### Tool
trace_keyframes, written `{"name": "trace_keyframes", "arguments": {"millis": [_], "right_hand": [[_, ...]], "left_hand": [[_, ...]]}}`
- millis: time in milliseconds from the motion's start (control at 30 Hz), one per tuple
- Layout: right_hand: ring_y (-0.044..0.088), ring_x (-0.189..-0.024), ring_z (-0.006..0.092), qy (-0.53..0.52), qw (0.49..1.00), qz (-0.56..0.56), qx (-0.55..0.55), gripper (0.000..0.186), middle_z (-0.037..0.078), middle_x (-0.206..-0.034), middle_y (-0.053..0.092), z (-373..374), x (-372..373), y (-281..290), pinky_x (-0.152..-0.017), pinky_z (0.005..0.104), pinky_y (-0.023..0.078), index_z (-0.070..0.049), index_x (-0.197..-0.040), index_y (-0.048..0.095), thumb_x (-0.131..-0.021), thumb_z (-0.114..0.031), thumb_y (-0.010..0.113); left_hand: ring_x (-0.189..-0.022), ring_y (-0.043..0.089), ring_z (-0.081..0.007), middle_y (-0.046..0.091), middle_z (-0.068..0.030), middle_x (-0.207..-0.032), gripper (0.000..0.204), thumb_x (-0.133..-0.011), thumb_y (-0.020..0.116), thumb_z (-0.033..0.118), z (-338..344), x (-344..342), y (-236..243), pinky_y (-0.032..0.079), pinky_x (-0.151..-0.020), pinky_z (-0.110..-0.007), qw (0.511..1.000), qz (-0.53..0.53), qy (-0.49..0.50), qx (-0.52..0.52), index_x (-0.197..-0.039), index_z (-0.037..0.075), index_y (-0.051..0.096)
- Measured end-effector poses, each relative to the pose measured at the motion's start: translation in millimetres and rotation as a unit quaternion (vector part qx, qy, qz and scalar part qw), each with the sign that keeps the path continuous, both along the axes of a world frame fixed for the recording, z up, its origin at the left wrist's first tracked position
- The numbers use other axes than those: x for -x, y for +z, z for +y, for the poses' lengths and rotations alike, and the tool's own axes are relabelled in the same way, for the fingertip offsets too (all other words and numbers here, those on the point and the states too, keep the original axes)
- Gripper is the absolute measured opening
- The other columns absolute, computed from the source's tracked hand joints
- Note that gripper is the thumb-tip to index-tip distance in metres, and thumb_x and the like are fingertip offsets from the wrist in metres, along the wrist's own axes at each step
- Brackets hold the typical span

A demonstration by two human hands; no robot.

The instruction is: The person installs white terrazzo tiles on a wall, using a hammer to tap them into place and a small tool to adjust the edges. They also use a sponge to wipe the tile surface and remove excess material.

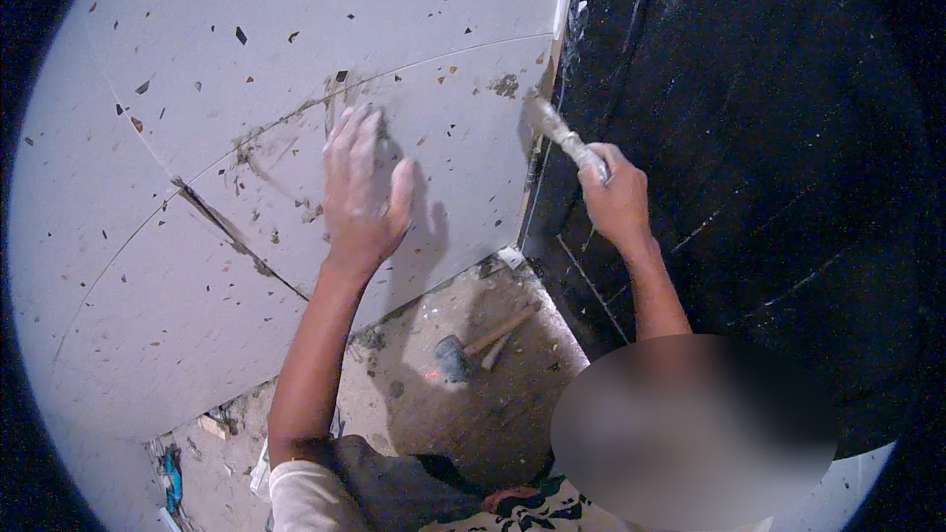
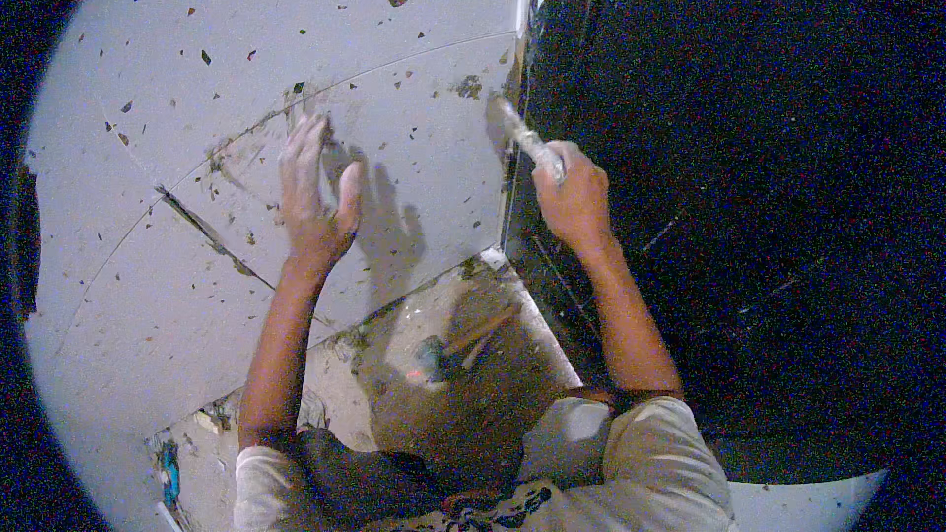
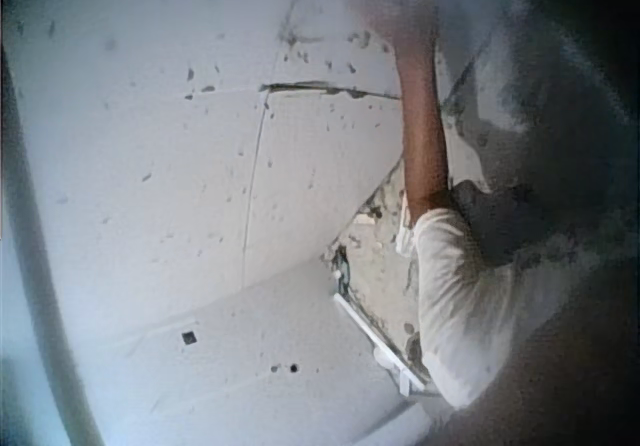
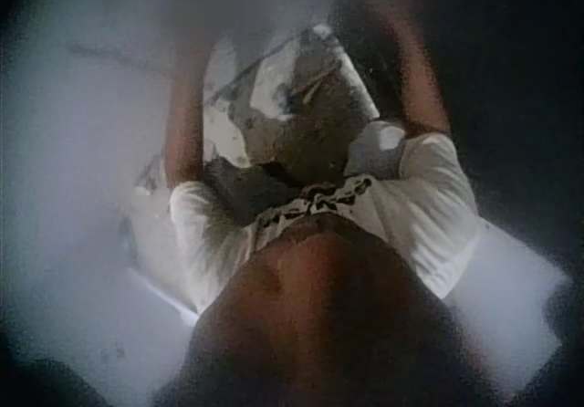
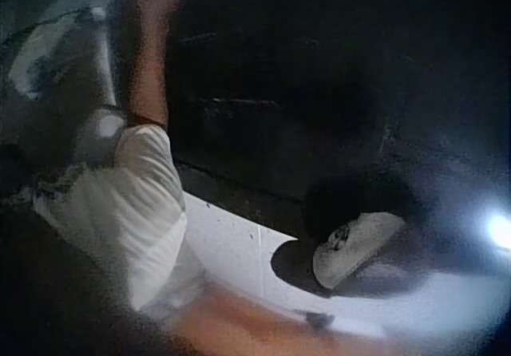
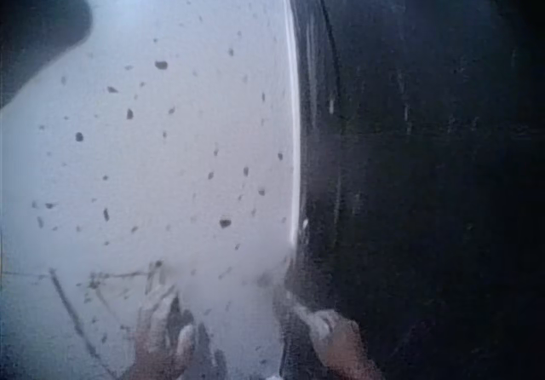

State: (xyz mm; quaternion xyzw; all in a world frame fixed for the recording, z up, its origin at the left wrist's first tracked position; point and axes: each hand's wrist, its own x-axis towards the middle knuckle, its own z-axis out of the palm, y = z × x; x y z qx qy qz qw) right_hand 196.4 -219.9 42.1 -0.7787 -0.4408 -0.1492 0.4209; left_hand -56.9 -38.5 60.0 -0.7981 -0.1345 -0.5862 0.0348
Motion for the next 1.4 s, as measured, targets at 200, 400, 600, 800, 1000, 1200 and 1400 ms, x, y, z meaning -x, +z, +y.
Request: {"name": "trace_keyframes", "arguments": {"millis": [200,400,600,800,1000,1200,1400], "right_hand": [[0.066,-0.092,0.0406,-0.072,0.996,-0.053,-0.028,0.031,0.025,-0.099,0.068,12,-5,27,-0.083,0.0459,0.051,0.002,-0.111,0.064,-0.087,-0.018,0.062],[0.064,-0.09,0.0436,-0.117,0.99,-0.081,0.017,0.031,0.027,-0.096,0.066,34,-10,39,-0.081,0.0509,0.051,0.003,-0.107,0.063,-0.086,-0.019,0.063],[0.063,-0.086,0.0441,-0.105,0.99,-0.094,0.008,0.023,0.025,-0.089,0.066,46,-16,39,-0.079,0.0515,0.051,0.002,-0.096,0.064,-0.085,-0.019,0.063],[0.064,-0.092,0.0423,-0.085,0.991,-0.101,0.018,0.026,0.024,-0.095,0.067,50,-12,44,-0.082,0.0473,0.051,0.002,-0.103,0.066,-0.085,-0.016,0.063],[0.062,-0.087,0.0452,-0.102,0.99,-0.098,0.001,0.024,0.027,-0.091,0.064,77,21,35,-0.078,0.0512,0.05,0.004,-0.099,0.064,-0.085,-0.016,0.063],[0.062,-0.087,0.0441,-0.082,0.991,-0.103,-0.004,0.026,0.026,-0.092,0.064,70,19,38,-0.079,0.0504,0.05,0.005,-0.101,0.064,-0.084,-0.015,0.065],[0.063,-0.092,0.0424,-0.083,0.99,-0.11,0.0,0.032,0.025,-0.097,0.066,62,13,41,-0.083,0.0476,0.05,0.006,-0.108,0.065,-0.084,-0.015,0.066]], "left_hand": [[-0.137,0.037,-0.0381,0.04,-0.0206,-0.146,0.067,-0.081,0.07,0.01,6,-56,15,0.031,-0.113,-0.046,1.0,-0.017,0.005,-0.002,-0.141,0.002,0.041],[-0.141,0.031,-0.0397,0.034,-0.0218,-0.15,0.072,-0.081,0.069,0.012,14,-67,2,0.028,-0.115,-0.047,0.998,-0.04,-0.017,0.041,-0.144,0.002,0.036],[-0.143,0.027,-0.0398,0.03,-0.0215,-0.153,0.075,-0.081,0.069,0.012,23,-63,-4,0.027,-0.116,-0.047,1.0,-0.001,-0.004,0.025,-0.146,0.002,0.032],[-0.145,0.025,-0.0342,0.031,-0.0175,-0.154,0.069,-0.083,0.066,0.014,30,-60,-7,0.024,-0.118,-0.046,0.999,0.024,0.013,0.03,-0.145,0.003,0.037],[-0.144,0.029,-0.0313,0.034,-0.0146,-0.153,0.071,-0.081,0.065,0.012,48,-62,-16,0.025,-0.118,-0.044,0.997,0.038,0.052,-0.052,-0.145,0.007,0.037],[-0.143,0.033,-0.0259,0.035,-0.0089,-0.155,0.074,-0.077,0.065,0.011,58,-67,-24,0.024,-0.118,-0.041,0.992,0.042,0.089,-0.073,-0.146,0.012,0.038],[-0.143,0.033,-0.0246,0.038,-0.0076,-0.153,0.07,-0.079,0.066,0.013,63,-68,-25,0.024,-0.118,-0.04,0.99,0.029,0.102,-0.098,-0.144,0.013,0.041]]}}
